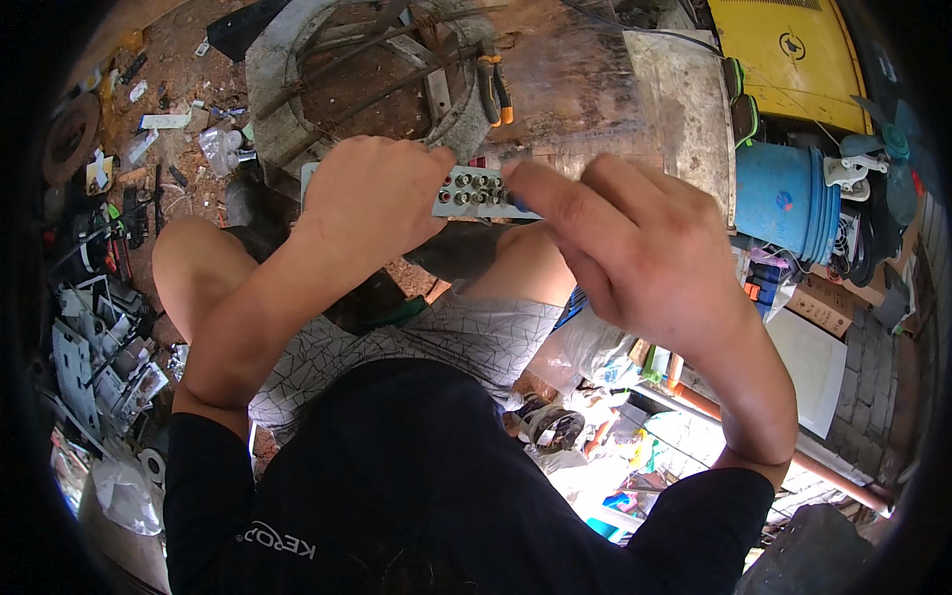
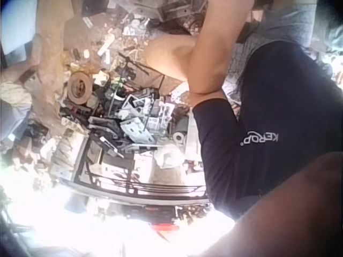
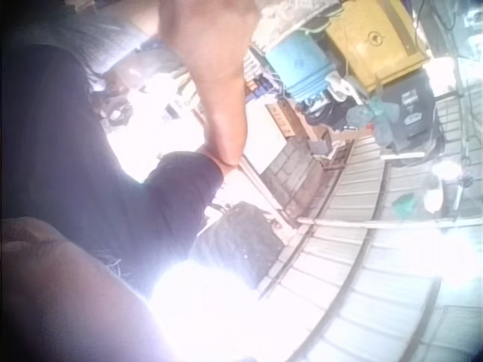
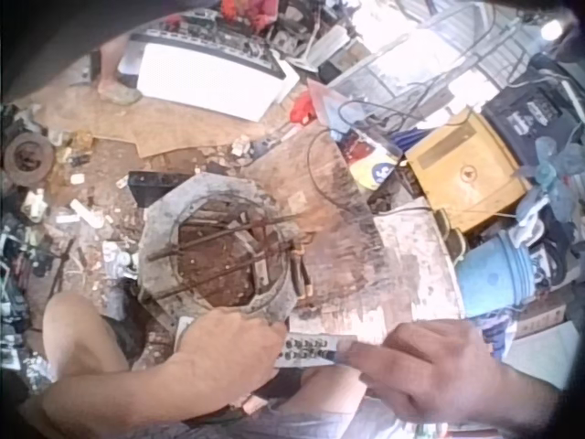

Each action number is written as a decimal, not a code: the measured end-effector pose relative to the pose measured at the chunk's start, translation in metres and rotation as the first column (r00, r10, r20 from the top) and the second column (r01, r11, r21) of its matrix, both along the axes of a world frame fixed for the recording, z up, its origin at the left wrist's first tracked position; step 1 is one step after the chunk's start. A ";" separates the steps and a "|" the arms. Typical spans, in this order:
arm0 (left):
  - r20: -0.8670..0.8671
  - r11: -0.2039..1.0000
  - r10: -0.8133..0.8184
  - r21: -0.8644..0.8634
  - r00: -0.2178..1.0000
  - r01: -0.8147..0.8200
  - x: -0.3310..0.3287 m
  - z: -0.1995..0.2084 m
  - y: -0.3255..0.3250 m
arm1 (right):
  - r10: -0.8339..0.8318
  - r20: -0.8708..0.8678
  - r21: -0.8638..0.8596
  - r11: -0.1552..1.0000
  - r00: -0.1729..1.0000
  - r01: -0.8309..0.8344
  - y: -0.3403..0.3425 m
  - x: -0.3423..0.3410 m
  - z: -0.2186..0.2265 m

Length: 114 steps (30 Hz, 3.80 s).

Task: The person disassembles an electronic receiver by using a screwdriver to remove screws from the metal casing and extracting the internal circuit boards.

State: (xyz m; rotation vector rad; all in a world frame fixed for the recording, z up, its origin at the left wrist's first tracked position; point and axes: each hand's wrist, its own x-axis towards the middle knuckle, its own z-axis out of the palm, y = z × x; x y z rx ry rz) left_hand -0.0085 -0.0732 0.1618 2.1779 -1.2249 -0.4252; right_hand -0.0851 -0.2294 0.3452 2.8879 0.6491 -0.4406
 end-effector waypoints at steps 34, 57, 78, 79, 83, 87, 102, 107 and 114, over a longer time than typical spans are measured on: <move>0.026 0.999 -0.001 0.038 1.000 0.000 0.000 0.003 0.001 | -0.055 -0.008 -0.035 0.998 0.998 0.055 0.005 0.004 0.004; 0.042 0.990 0.068 -0.124 0.997 -0.063 -0.002 -0.004 0.002 | -0.157 -0.044 0.001 0.988 0.987 0.157 0.011 0.015 0.003; -0.026 1.000 -0.005 0.000 1.000 0.005 0.001 0.003 0.002 | -0.023 -0.032 0.005 1.000 0.999 0.023 0.013 0.016 0.004; -0.038 1.000 -0.009 0.011 0.999 0.010 0.002 0.004 0.002 | -0.059 -0.037 -0.007 0.998 0.998 0.059 0.015 0.016 0.005; -0.022 1.000 -0.012 0.011 1.000 0.012 0.002 0.004 0.001 | -0.046 -0.050 -0.049 0.998 0.998 0.044 0.011 0.013 0.006; -0.011 1.000 0.003 -0.007 1.000 -0.003 0.001 0.001 0.001 | -0.063 -0.002 -0.028 0.998 0.998 0.063 0.017 0.013 0.003; 0.010 0.999 0.030 -0.034 1.000 -0.029 0.001 0.001 0.000 | 0.001 0.033 0.083 0.997 0.999 -0.003 0.009 0.015 -0.002; 0.072 1.000 -0.012 -0.021 0.997 0.013 0.000 0.001 0.001 | -0.165 -0.046 -0.003 0.986 0.985 0.165 0.018 0.015 0.006; 0.304 0.983 0.110 -0.175 0.946 -0.058 -0.018 -0.012 -0.013 | -0.155 0.019 0.117 0.981 0.988 0.152 0.009 0.009 0.000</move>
